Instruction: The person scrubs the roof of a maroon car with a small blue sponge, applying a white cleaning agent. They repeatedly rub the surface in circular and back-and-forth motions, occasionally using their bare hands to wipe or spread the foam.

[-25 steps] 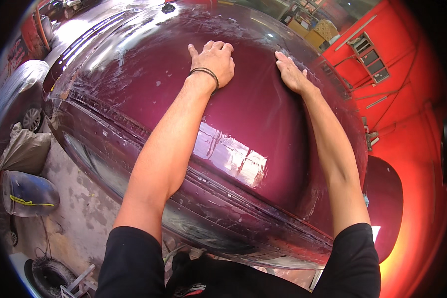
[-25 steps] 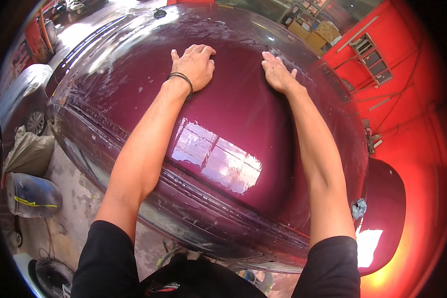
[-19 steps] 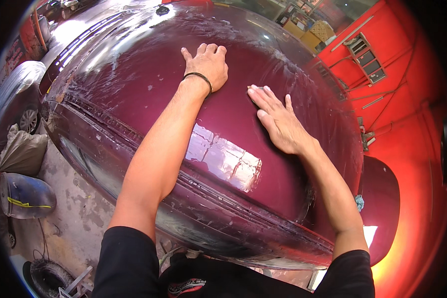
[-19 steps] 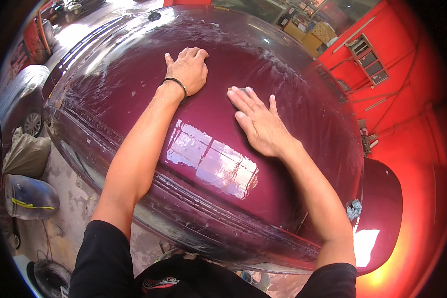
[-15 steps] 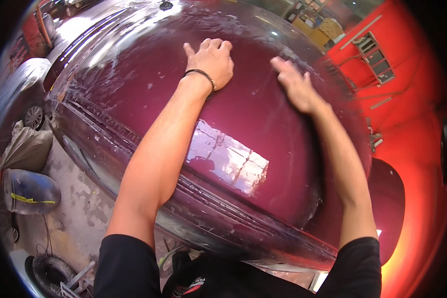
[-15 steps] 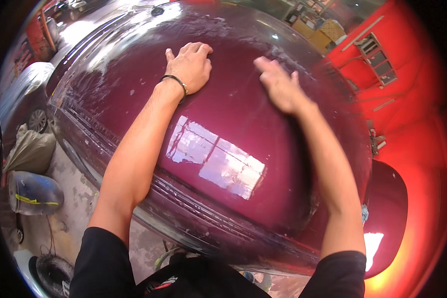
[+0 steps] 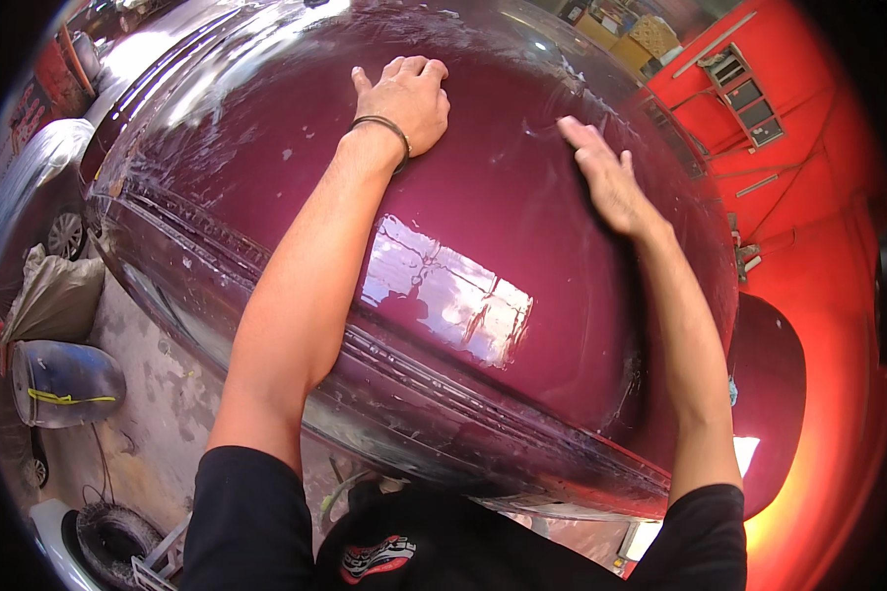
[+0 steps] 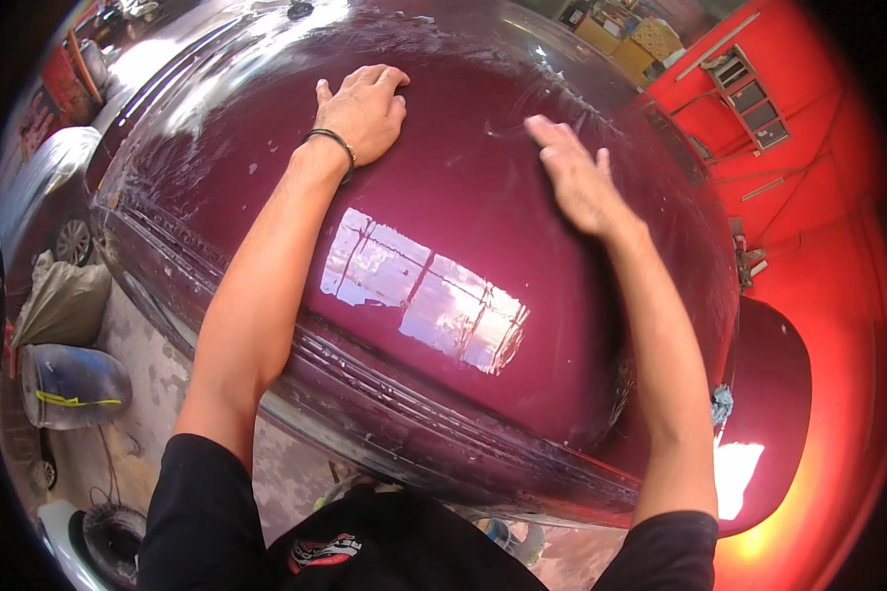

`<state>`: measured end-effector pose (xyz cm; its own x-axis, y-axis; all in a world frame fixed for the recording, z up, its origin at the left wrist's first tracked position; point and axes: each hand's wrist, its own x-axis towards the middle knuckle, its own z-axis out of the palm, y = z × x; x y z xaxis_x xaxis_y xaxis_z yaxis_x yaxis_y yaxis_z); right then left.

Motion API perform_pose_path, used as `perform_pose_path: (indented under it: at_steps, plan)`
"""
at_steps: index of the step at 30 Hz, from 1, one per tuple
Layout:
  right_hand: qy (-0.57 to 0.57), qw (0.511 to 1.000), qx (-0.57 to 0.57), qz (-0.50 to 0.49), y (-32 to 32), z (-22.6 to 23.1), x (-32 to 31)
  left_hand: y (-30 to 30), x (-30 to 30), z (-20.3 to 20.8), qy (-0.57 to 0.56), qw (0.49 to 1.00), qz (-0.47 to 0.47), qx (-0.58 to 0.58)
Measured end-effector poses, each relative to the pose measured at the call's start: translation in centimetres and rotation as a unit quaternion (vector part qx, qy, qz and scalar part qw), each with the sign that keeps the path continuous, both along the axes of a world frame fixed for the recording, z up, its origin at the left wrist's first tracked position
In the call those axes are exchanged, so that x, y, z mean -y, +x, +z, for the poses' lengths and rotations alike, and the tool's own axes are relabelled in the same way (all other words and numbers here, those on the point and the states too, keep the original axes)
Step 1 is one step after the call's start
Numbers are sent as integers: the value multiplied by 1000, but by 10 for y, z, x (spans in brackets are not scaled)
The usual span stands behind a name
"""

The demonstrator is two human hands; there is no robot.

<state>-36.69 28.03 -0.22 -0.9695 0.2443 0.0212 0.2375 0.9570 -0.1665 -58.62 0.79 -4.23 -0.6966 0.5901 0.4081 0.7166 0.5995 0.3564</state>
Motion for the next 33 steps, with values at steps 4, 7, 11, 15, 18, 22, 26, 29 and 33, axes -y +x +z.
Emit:
perform_pose_path:
  at_steps: [4,7,11,15,18,22,26,29,33]
  plan:
    - [3,985,-13,-172,-15,3,-103,14,-23,-2,13,1000,-23,-12]
    - [10,978,-8,-211,-14,2,-103,19,-29,-1,4,1000,-28,-10]
    - [28,999,-11,-20,17,-6,28,2,-6,0,-7,1000,8,-9]
    - [11,998,36,41,41,9,49,-5,4,-5,-6,999,22,-28]
    - [27,994,3,-108,42,0,-76,10,-16,-2,-8,1000,-14,-23]
    - [2,976,2,-216,39,-3,-141,16,-22,2,-19,999,-30,-3]
    - [12,997,-22,-73,66,-11,-34,4,-11,-1,-36,999,4,-4]
    - [-24,999,38,13,110,6,57,3,-3,-1,-43,999,22,-12]
    - [9,1000,14,-18,86,6,-18,10,-13,2,-53,998,19,-10]
